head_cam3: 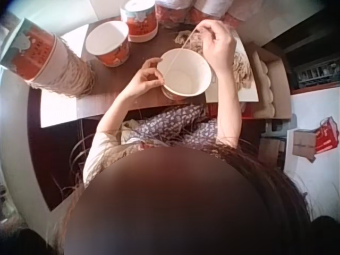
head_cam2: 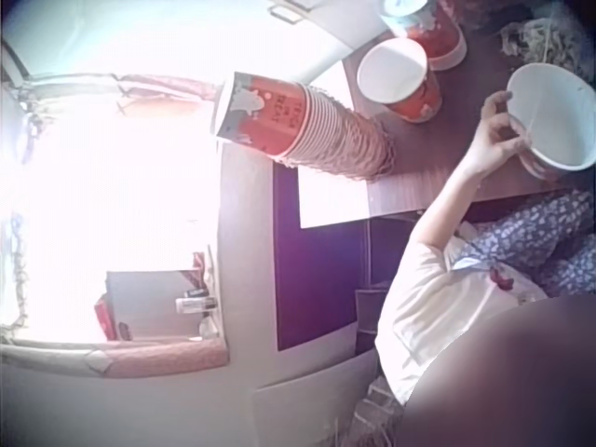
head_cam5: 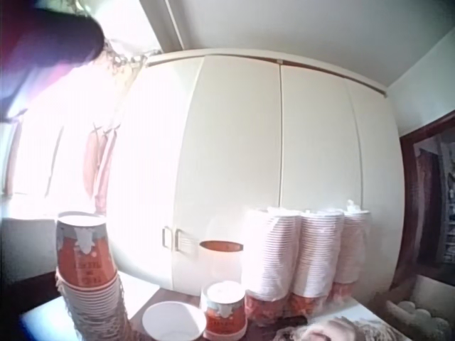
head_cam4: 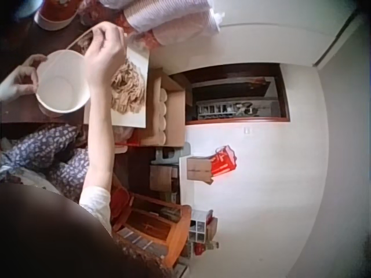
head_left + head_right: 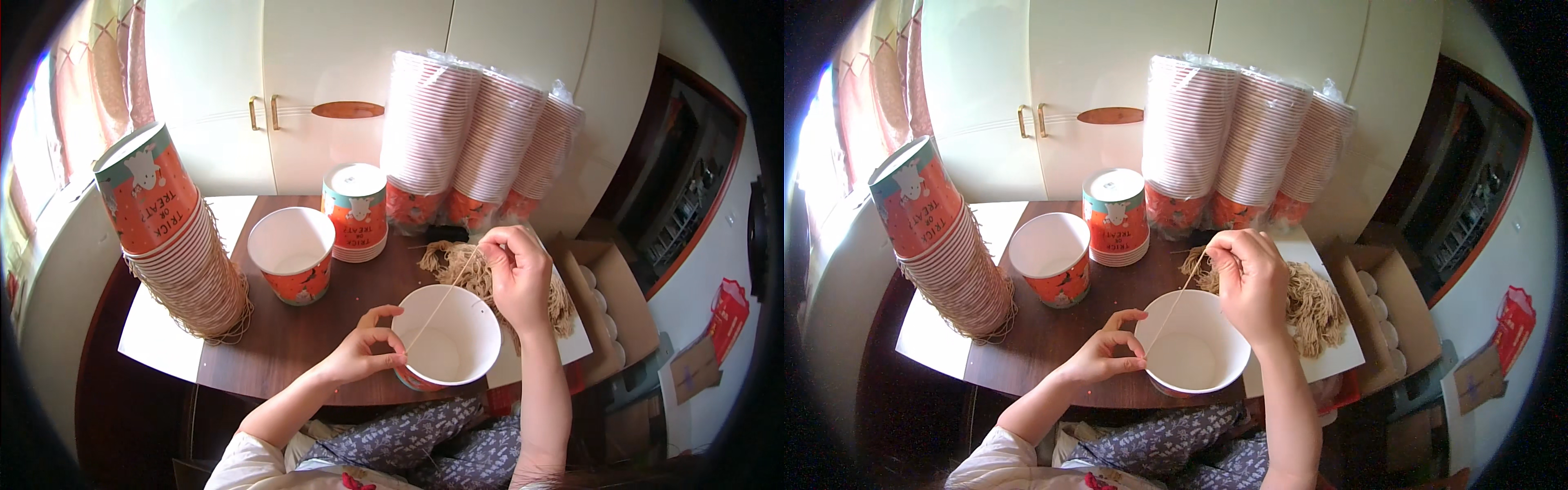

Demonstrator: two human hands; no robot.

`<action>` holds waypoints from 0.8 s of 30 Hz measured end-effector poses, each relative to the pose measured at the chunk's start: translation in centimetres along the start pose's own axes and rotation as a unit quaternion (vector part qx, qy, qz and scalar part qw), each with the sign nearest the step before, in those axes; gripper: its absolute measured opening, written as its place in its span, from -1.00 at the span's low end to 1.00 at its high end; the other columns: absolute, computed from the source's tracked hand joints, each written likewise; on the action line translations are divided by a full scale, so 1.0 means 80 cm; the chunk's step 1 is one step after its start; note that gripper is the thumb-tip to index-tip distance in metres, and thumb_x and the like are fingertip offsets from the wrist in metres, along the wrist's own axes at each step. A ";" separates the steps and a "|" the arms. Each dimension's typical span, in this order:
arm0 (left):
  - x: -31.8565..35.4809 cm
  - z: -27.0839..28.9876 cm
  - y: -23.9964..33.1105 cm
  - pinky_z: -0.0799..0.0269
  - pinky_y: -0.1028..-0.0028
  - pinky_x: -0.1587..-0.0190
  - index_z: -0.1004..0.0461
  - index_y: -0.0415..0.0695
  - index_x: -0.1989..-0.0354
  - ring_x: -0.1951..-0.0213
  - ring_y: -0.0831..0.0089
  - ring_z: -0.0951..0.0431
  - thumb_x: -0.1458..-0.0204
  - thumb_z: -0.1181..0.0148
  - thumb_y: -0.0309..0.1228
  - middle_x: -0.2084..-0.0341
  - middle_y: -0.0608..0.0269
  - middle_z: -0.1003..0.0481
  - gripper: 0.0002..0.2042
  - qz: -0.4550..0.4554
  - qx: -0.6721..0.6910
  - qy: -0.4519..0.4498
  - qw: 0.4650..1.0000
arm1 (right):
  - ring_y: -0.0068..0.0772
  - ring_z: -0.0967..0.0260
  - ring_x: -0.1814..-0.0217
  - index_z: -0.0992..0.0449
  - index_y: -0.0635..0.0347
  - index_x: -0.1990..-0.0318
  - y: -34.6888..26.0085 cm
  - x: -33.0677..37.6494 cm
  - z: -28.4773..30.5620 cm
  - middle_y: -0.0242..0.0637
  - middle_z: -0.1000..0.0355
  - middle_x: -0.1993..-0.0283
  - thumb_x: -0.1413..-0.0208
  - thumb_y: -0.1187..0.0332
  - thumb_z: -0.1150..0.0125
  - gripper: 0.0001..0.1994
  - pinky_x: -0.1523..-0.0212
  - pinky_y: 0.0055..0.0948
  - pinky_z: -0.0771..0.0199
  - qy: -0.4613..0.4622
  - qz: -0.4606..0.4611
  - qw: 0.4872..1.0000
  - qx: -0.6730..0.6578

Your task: Thread and tie string handles onto decorative paper buckets.

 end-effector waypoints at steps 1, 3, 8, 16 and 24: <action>-0.002 -0.002 -0.002 0.15 0.20 -0.22 -0.52 -0.03 0.48 -0.23 0.21 0.03 0.15 -0.32 -0.38 -0.14 0.09 -0.08 -0.90 -0.011 0.014 -0.016 1.000 | -0.25 -0.30 0.46 -0.40 0.20 0.47 0.002 -0.003 -0.001 -0.31 -0.37 0.53 0.05 0.50 -0.15 -0.95 0.44 -0.38 -0.27 0.001 0.000 1.000 0.000; -0.004 -0.003 -0.005 0.19 0.16 -0.23 -0.52 -0.02 0.47 -0.25 0.17 0.07 0.15 -0.32 -0.38 -0.16 0.08 -0.06 -0.90 -0.022 0.028 -0.033 0.999 | -0.26 -0.30 0.46 -0.40 0.22 0.46 0.009 -0.006 -0.005 -0.30 -0.37 0.53 0.04 0.50 -0.15 -0.95 0.44 -0.39 -0.28 -0.009 -0.005 1.000 -0.006; -0.013 0.000 -0.002 0.28 0.05 -0.24 -0.51 0.00 0.42 -0.29 0.03 0.19 0.15 -0.31 -0.37 -0.19 0.07 -0.04 -0.88 -0.080 -0.068 -0.099 0.990 | -0.30 -0.29 0.48 -0.40 0.23 0.46 0.023 -0.008 -0.008 -0.30 -0.37 0.53 0.04 0.50 -0.15 -0.95 0.46 -0.41 -0.27 -0.009 -0.019 1.000 -0.021; -0.013 0.002 0.004 0.17 0.07 -0.22 -0.49 0.00 0.40 -0.27 -0.01 0.13 0.18 -0.29 -0.34 -0.16 0.04 -0.09 -0.85 -0.114 -0.097 -0.103 0.983 | -0.62 -0.21 0.60 -0.42 0.28 0.43 0.034 0.002 -0.004 -0.37 -0.35 0.54 -0.03 0.49 -0.13 -0.94 0.57 -0.60 -0.20 -0.070 -0.100 0.989 -0.087; -0.015 -0.002 0.001 0.08 0.19 -0.19 -0.50 -0.04 0.42 -0.20 0.16 -0.04 0.11 -0.23 -0.37 -0.14 0.02 -0.10 -0.91 -0.113 -0.068 -0.114 0.985 | -0.66 -0.25 0.56 -0.43 0.31 0.41 0.023 -0.003 0.008 -0.39 -0.37 0.52 -0.02 0.49 -0.15 -0.93 0.54 -0.64 -0.25 -0.085 -0.088 0.987 -0.102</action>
Point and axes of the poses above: each hand's wrist, its own x-axis away from the middle knuckle, its own z-axis out of the back of the hand, y = z × x, the point moved 5 cm from there along -x, towards the middle knuckle
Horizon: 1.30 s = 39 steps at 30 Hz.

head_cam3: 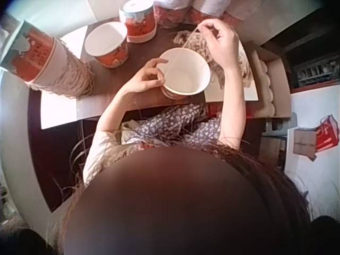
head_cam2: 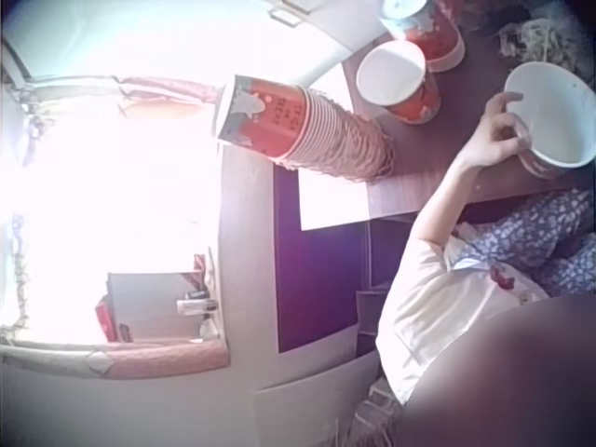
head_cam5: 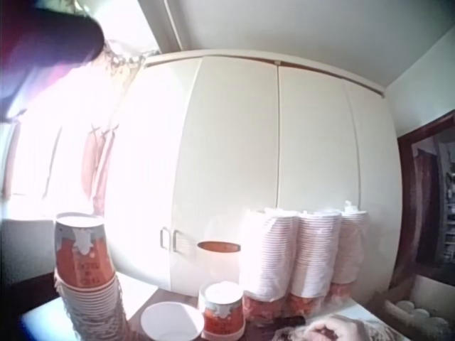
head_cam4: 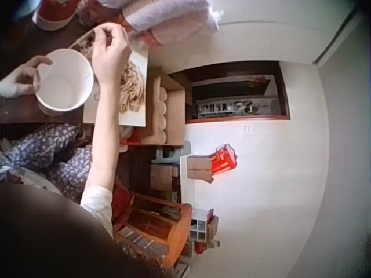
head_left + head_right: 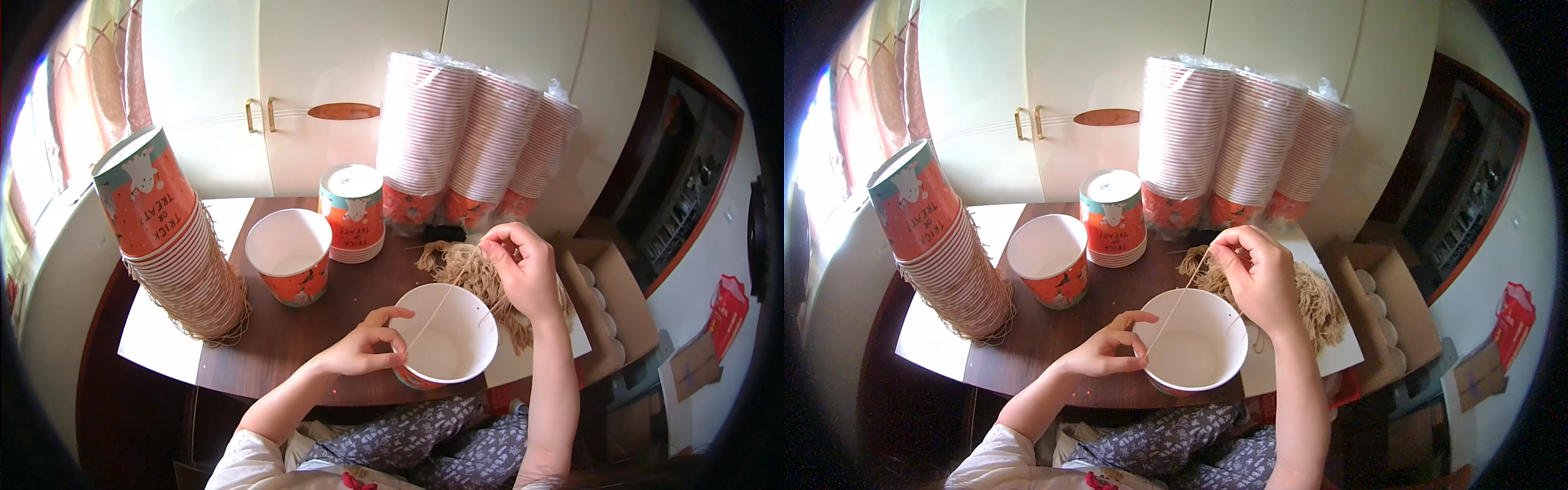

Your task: Thread and tie string handles onto decorative paper buckets.

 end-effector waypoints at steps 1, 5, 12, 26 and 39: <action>0.000 0.002 -0.001 0.05 0.18 -0.18 -0.50 -0.05 0.43 -0.20 0.15 -0.05 0.10 -0.23 -0.36 -0.13 0.04 -0.12 -0.92 0.012 0.012 0.006 1.000 | -0.66 -0.25 0.56 -0.43 0.31 0.41 -0.001 0.001 0.004 -0.39 -0.37 0.52 -0.02 0.49 -0.15 -0.93 0.54 -0.64 -0.25 0.001 0.001 1.000 0.001; -0.001 0.015 0.002 -0.11 0.27 -0.12 -0.51 -0.10 0.45 -0.12 0.23 -0.21 0.06 -0.19 -0.42 -0.05 0.08 -0.25 -0.95 0.003 -0.006 0.025 1.000 | -0.67 -0.27 0.54 -0.42 0.33 0.41 0.010 0.010 0.018 -0.39 -0.37 0.51 -0.01 0.53 -0.14 -0.95 0.53 -0.64 -0.26 -0.016 -0.034 0.999 0.019; 0.007 0.026 -0.013 -0.29 0.45 0.02 -0.47 -0.20 0.41 0.03 0.36 -0.38 0.01 -0.10 -0.54 0.11 0.13 -0.39 -0.97 -0.030 0.022 0.121 0.992 | -0.70 -0.30 0.50 -0.44 0.32 0.41 0.031 0.046 0.049 -0.41 -0.39 0.49 0.01 0.54 -0.16 -0.96 0.47 -0.66 -0.31 -0.040 -0.102 0.994 0.017; -0.058 0.077 -0.102 -0.41 0.60 0.30 -0.44 -0.20 0.42 0.34 0.58 -0.48 -0.03 -0.09 -0.49 0.40 0.27 -0.50 -0.94 0.159 0.283 0.044 0.945 | -0.52 -0.21 0.65 -0.36 0.27 0.40 0.065 0.122 0.140 -0.22 -0.38 0.56 -0.03 0.48 -0.09 -0.94 0.60 -0.58 -0.22 -0.070 -0.149 0.907 -0.388; 0.003 0.101 -0.075 -0.36 0.62 0.43 -0.38 -0.24 0.20 0.45 0.64 -0.42 -0.11 0.01 -0.30 0.45 0.30 -0.44 -0.76 0.276 0.040 0.221 0.934 | -0.28 -0.42 0.15 -0.16 0.36 -0.14 0.084 0.214 0.126 -0.04 -0.16 -0.20 -0.03 0.57 0.12 -0.55 0.26 -0.45 -0.47 0.042 -0.281 0.891 -0.354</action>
Point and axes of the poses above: each hand's wrist, its own x-axis away from the middle knuckle, its own z-axis out of the back of the hand, y = z × x, the point moved 5 cm from there along -x, towards the middle knuckle
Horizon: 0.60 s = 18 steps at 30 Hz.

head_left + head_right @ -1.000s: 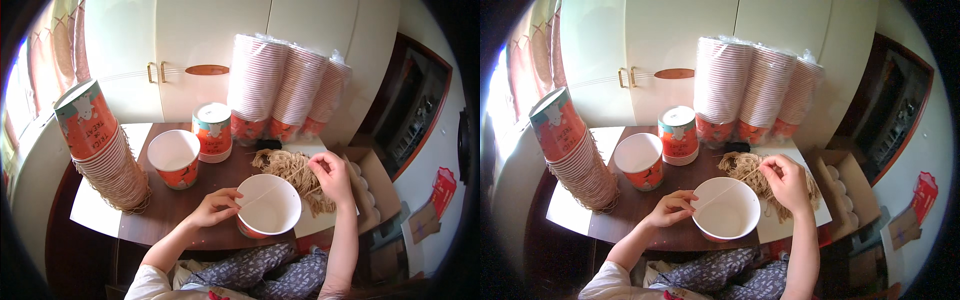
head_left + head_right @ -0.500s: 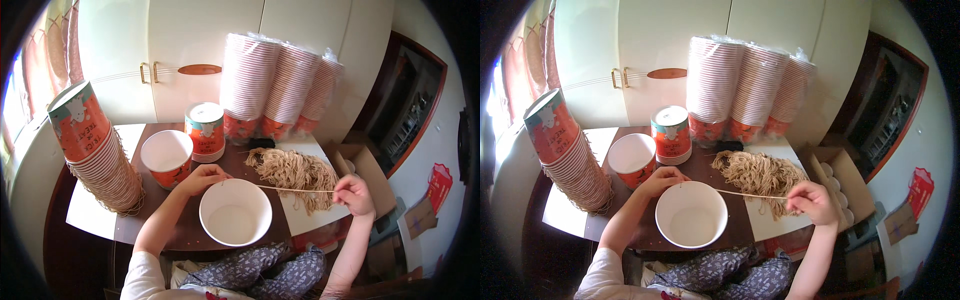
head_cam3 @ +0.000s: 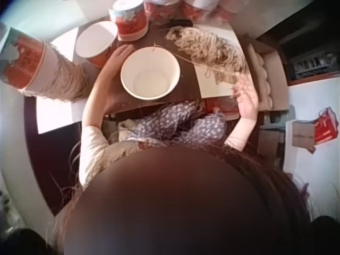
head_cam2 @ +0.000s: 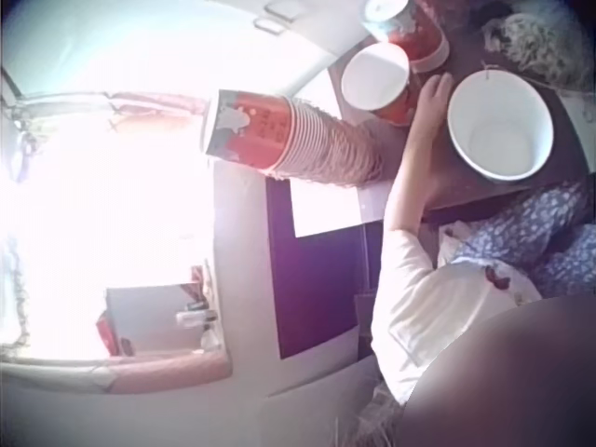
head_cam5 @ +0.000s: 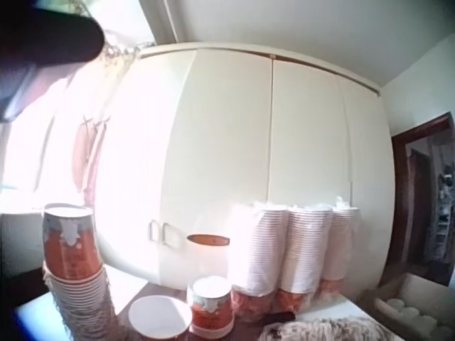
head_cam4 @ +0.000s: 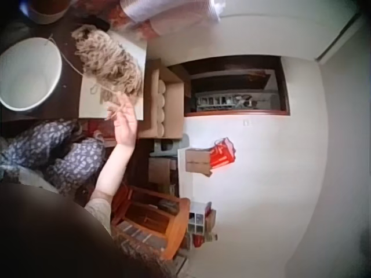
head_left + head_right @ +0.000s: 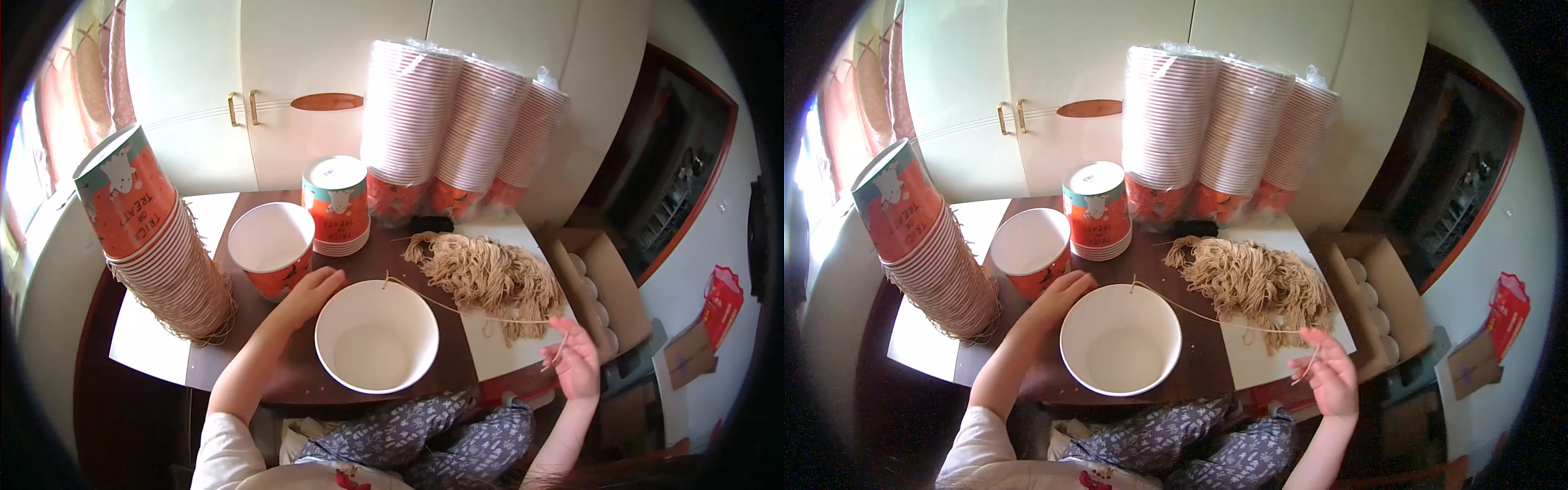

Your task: Thread and tie string handles onto decorative paper buckets.

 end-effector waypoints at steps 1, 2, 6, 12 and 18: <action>0.022 0.006 0.003 -0.36 0.62 0.43 -0.38 -0.24 0.20 0.45 0.64 -0.42 -0.11 0.01 -0.30 0.45 0.30 -0.44 -0.76 0.003 -0.002 0.001 1.000 | -0.31 -0.42 0.14 -0.15 0.36 -0.14 0.007 0.004 -0.006 -0.05 -0.16 -0.19 -0.03 0.59 0.11 -0.55 0.26 -0.47 -0.46 0.002 -0.013 0.999 0.052; 0.047 0.009 0.003 -0.35 0.63 0.45 -0.29 -0.24 0.08 0.47 0.63 -0.42 -0.10 -0.01 -0.28 0.43 0.28 -0.44 -0.69 0.021 0.010 -0.014 1.000 | -0.34 -0.42 0.14 -0.15 0.36 -0.14 0.015 0.006 -0.014 -0.06 -0.17 -0.19 -0.04 0.60 0.10 -0.56 0.26 -0.49 -0.46 0.002 -0.027 0.994 0.103; 0.124 -0.016 0.028 -0.29 0.64 0.57 -0.03 -0.20 -0.19 0.54 0.64 -0.35 0.02 -0.09 -0.30 0.34 0.29 -0.39 -0.40 0.084 0.022 -0.083 0.993 | -0.29 -0.40 0.06 -0.09 0.34 -0.18 0.027 0.008 -0.075 -0.04 -0.13 -0.20 -0.05 0.65 0.05 -0.52 0.11 -0.46 -0.48 -0.023 -0.021 0.996 0.085; 0.131 -0.056 0.048 -0.40 0.21 0.57 -0.10 -0.23 -0.10 0.63 0.09 -0.48 0.19 0.04 -0.51 0.75 -0.09 -0.36 -0.45 -0.180 -0.238 0.067 0.952 | -0.24 -0.40 0.04 -0.15 0.38 -0.10 0.044 0.017 -0.146 -0.03 -0.28 -0.02 -0.05 0.67 0.03 -0.58 0.05 -0.38 -0.47 -0.039 0.045 0.998 0.030; 0.131 -0.108 0.072 -0.27 0.34 0.75 -0.15 -0.37 -0.04 0.82 0.29 -0.36 0.24 -0.01 -0.55 0.87 0.21 -0.28 -0.46 -0.308 -0.358 0.122 0.873 | -0.29 -0.41 0.05 -0.26 0.41 0.09 0.048 0.042 -0.181 -0.08 -0.40 0.15 -0.07 0.69 0.07 -0.78 0.05 -0.42 -0.48 -0.004 0.133 0.991 0.019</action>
Point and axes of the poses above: each hand's wrist, its own x-axis away from the middle knuckle, its own z-axis out of the back of the hand, y = z × x, the point moved 5 cm from there along -x, towards the middle knuckle
